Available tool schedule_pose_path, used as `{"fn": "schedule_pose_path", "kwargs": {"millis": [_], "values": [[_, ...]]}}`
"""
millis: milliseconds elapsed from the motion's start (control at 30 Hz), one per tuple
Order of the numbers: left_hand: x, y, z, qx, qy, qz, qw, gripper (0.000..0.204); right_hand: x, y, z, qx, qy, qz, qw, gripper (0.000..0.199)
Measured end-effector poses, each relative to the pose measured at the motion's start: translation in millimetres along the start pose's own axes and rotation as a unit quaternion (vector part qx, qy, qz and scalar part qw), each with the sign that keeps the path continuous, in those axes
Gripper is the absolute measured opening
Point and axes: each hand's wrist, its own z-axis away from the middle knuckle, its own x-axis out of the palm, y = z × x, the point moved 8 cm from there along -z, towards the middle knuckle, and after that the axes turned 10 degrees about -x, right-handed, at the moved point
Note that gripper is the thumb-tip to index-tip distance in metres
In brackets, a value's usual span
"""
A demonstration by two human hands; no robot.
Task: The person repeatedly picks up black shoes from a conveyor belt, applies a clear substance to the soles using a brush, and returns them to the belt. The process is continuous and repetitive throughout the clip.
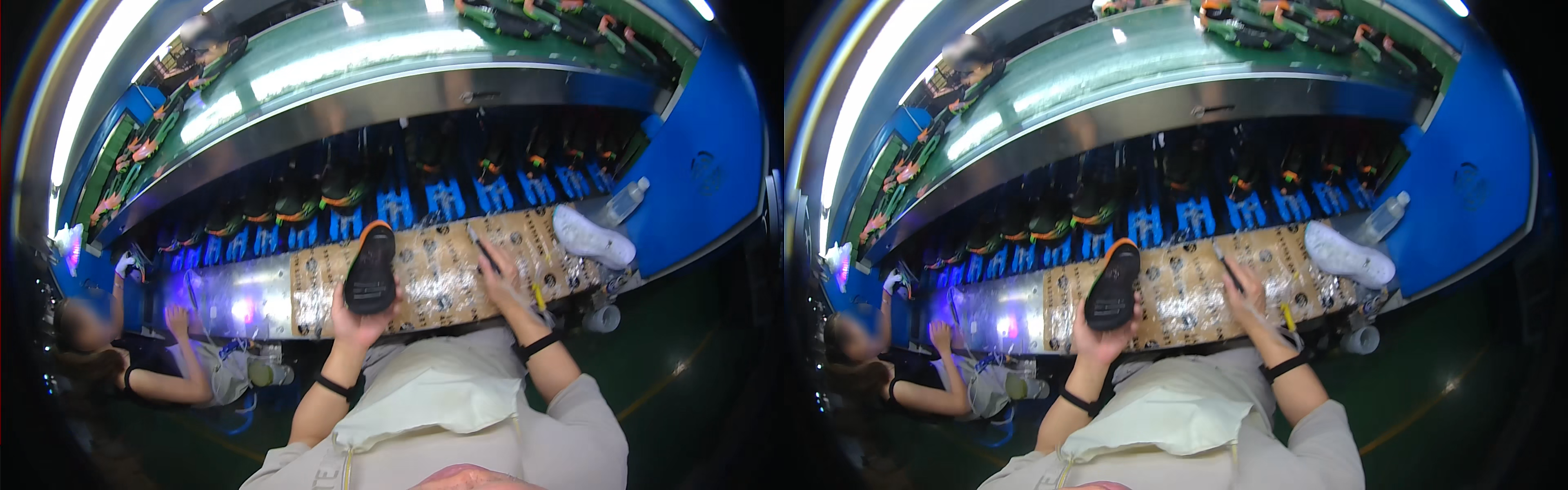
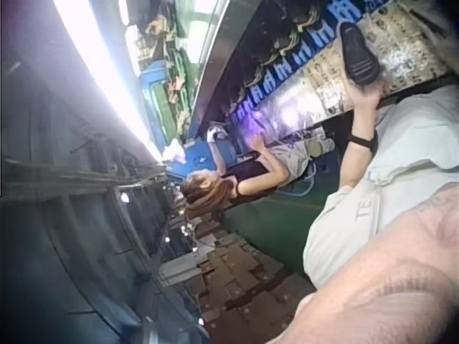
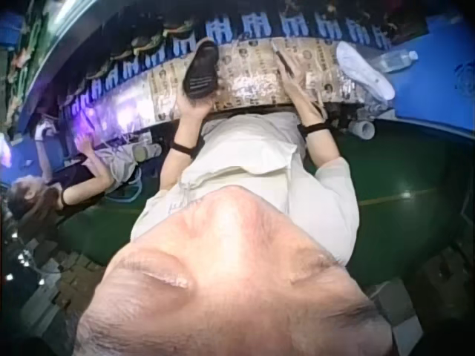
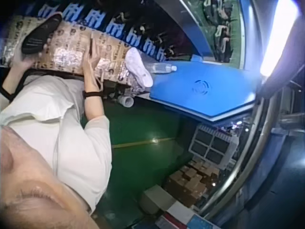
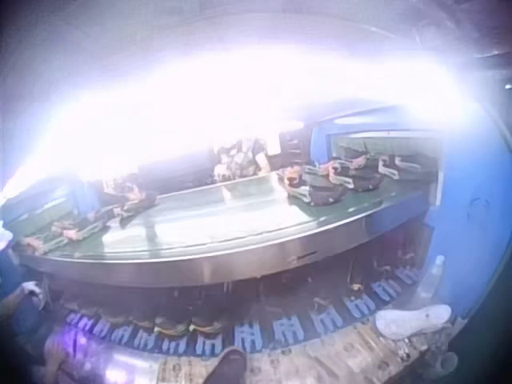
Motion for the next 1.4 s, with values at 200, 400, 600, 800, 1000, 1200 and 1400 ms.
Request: {"fn": "schedule_pose_path", "kwargs": {"millis": [200, 400, 600, 800, 1000, 1200, 1400], "values": [[115.6, -12.1, -27.6, -0.114, -0.020, -0.181, 0.977, 0.091, 6.4, 11.3, 7.3, 0.025, 0.002, -0.019, 1.000, 0.037], [337.3, 18.1, -138.9, 0.004, -0.267, -0.313, 0.911, 0.081, 2.2, 10.3, 8.6, 0.050, -0.019, -0.015, 0.998, 0.037], [342.5, 30.1, -181.0, 0.048, -0.057, -0.438, 0.896, 0.077, 0.7, 3.9, 5.2, 0.017, 0.007, -0.041, 0.999, 0.034], [332.7, 141.3, -132.0, 0.296, 0.048, -0.686, 0.663, 0.041, 8.5, 14.9, 10.6, 0.022, -0.009, -0.048, 0.999, 0.036], [329.7, 314.3, -41.7, 0.484, 0.288, -0.817, 0.125, 0.037, 19.0, 19.6, 10.8, 0.087, -0.047, -0.077, 0.992, 0.038], [285.3, 507.4, 57.2, 0.230, 0.645, -0.724, -0.084, 0.057, 22.8, 27.6, 11.1, 0.064, -0.053, -0.045, 0.996, 0.040], [268.6, 610.1, 125.5, 0.198, 0.670, -0.692, -0.180, 0.049, 16.7, 29.8, 11.8, 0.081, -0.060, -0.030, 0.994, 0.041]]}}
